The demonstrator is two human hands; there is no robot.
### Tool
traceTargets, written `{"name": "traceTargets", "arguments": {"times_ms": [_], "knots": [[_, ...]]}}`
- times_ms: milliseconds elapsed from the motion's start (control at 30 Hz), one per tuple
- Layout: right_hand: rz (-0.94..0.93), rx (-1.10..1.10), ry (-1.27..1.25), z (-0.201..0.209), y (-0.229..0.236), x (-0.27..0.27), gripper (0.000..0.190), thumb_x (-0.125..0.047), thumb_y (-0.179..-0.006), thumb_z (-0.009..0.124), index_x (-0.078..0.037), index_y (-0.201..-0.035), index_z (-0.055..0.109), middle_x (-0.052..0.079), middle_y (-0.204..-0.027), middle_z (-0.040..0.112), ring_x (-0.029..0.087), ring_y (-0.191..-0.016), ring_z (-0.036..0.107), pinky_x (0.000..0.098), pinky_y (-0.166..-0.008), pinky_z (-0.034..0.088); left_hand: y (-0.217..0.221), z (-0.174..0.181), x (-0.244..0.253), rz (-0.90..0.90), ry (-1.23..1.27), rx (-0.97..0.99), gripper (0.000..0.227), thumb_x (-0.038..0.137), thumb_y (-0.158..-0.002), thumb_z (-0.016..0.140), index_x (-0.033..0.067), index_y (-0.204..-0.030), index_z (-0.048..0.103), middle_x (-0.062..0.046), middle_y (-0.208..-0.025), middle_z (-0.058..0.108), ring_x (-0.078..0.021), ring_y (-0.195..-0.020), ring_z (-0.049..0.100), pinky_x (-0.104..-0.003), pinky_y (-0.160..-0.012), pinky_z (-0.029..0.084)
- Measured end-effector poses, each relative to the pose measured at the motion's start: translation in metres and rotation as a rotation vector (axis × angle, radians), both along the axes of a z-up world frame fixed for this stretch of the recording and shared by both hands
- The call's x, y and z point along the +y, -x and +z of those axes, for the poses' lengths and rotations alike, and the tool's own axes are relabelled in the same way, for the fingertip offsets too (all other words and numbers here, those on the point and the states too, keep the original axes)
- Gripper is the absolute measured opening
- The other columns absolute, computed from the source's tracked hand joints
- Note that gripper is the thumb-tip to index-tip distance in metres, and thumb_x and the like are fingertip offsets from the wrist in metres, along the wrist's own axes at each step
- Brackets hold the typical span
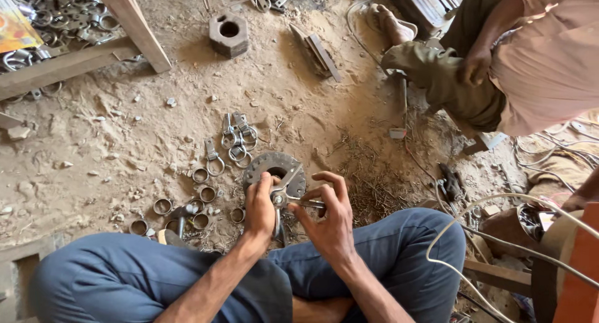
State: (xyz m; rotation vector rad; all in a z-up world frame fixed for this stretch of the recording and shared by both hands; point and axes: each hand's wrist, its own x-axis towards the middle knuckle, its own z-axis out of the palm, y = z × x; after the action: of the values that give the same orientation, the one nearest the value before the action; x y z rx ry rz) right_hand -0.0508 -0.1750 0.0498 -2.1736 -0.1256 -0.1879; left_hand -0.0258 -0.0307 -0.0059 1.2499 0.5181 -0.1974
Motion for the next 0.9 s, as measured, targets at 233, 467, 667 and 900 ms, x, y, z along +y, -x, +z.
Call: {"name": "traceTargets", "arguments": {"times_ms": [233, 467, 667, 900], "knots": [[0.026, -0.207, 0.155, 0.005, -0.002, -0.019, 0.034, -0.022, -0.068, 0.093, -0.008, -0.092, 0.073, 0.010, -0.118, 0.059, 0.028, -0.103, 0.060, 0.0395, -0.082, 0.051, -0.022, -0.012, 0.019, -0.483, -0.170, -0.107, 0.053, 0.038, -0.103, 0.037, 0.0052, -0.073, 0.067, 0.001, -0.060, 0.058, -0.0104, -0.056, 0.051, -0.031, -0.055, 0.043], [0.081, -0.198, 0.145, 0.011, 0.001, -0.022, 0.035, -0.027, -0.065, 0.094, -0.011, -0.088, 0.073, 0.004, -0.103, 0.063, 0.021, -0.091, 0.059, 0.0367, -0.080, 0.042, -0.023, -0.026, 0.033, -0.679, -0.053, 0.043, 0.056, 0.040, -0.104, 0.035, 0.0064, -0.070, 0.065, 0.000, -0.058, 0.051, -0.0143, -0.050, 0.041, -0.036, -0.050, 0.036], [0.215, -0.345, 0.290, 0.016, 0.000, -0.023, 0.031, -0.029, -0.066, 0.094, -0.016, -0.084, 0.073, 0.000, -0.093, 0.064, 0.017, -0.086, 0.060, 0.0361, -0.081, 0.038, -0.027, -0.036, 0.042, -0.874, -0.718, -0.070, 0.061, 0.046, -0.105, 0.037, -0.0040, -0.101, 0.072, -0.030, -0.100, 0.070, -0.0402, -0.096, 0.069, -0.048, -0.084, 0.050], [0.398, -0.355, 0.371, 0.015, 0.000, -0.027, 0.031, -0.027, -0.063, 0.092, -0.013, -0.080, 0.070, 0.001, -0.094, 0.066, 0.020, -0.090, 0.062, 0.0376, -0.083, 0.039, -0.017, -0.035, 0.043, -1.023, -0.773, -0.135, 0.062, 0.049, -0.101, 0.038, -0.0034, -0.107, 0.070, -0.029, -0.113, 0.068, -0.0439, -0.109, 0.065, -0.051, -0.091, 0.049]]}}
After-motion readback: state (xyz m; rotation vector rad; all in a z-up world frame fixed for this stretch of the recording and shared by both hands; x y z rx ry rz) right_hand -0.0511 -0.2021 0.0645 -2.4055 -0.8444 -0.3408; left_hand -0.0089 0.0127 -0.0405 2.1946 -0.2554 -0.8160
